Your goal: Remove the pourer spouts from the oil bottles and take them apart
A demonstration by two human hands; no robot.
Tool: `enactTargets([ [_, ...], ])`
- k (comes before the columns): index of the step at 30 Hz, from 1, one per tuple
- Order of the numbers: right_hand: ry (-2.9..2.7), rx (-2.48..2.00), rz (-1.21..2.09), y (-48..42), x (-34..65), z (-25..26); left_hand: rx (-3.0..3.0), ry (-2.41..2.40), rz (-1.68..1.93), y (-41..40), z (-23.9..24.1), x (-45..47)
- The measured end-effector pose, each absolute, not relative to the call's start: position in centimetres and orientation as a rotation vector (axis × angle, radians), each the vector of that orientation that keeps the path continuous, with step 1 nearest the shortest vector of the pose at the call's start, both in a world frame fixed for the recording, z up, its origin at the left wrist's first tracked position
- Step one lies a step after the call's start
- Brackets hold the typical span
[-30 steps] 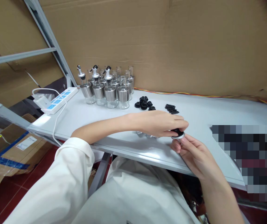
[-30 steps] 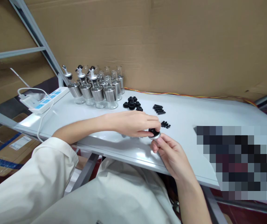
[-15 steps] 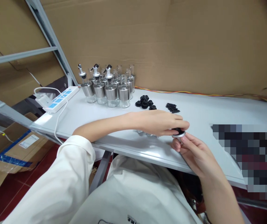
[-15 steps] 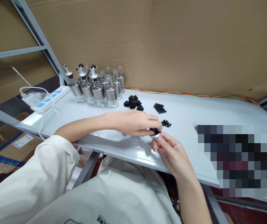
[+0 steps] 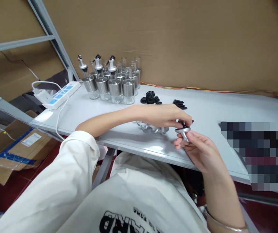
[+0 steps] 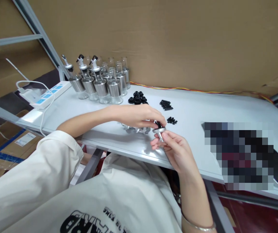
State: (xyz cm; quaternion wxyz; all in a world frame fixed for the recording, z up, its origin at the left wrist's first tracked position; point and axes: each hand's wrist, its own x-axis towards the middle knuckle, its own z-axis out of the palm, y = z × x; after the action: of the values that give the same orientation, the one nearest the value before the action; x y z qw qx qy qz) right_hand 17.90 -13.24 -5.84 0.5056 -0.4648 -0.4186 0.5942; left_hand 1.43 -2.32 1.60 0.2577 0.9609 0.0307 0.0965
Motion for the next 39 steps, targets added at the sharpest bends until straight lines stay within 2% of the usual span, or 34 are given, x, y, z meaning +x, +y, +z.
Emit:
enactTargets([
  [9,-1.013,-1.102,1.462,-13.3,18.2,-6.1,2.581,0.135,0.152,-2.2,1.6,1.5],
  [17,-0.986,-0.997,1.47,-13.4,18.0,-5.9,2.605,0.163,0.237,-3.2,1.1,1.9],
  [22,-1.009,-0.947,1.437,-13.5,17.8,-5.9,2.891,0.242,0.321,-3.1,-0.6,2.7],
  [27,-1.078,-0.99,1.502,-13.4,17.8,-5.6,3.214,0.084,0.356,-2.3,-1.1,2.9],
  [35,-1.171,-0.934,1.292,-13.8,17.6,-6.4,3.325,-0.003,0.614,-3.1,-0.5,2.8],
  [39,-1.228,-0.965,1.132,-13.9,17.5,-7.0,3.344,0.083,0.608,-3.4,-0.7,3.2],
])
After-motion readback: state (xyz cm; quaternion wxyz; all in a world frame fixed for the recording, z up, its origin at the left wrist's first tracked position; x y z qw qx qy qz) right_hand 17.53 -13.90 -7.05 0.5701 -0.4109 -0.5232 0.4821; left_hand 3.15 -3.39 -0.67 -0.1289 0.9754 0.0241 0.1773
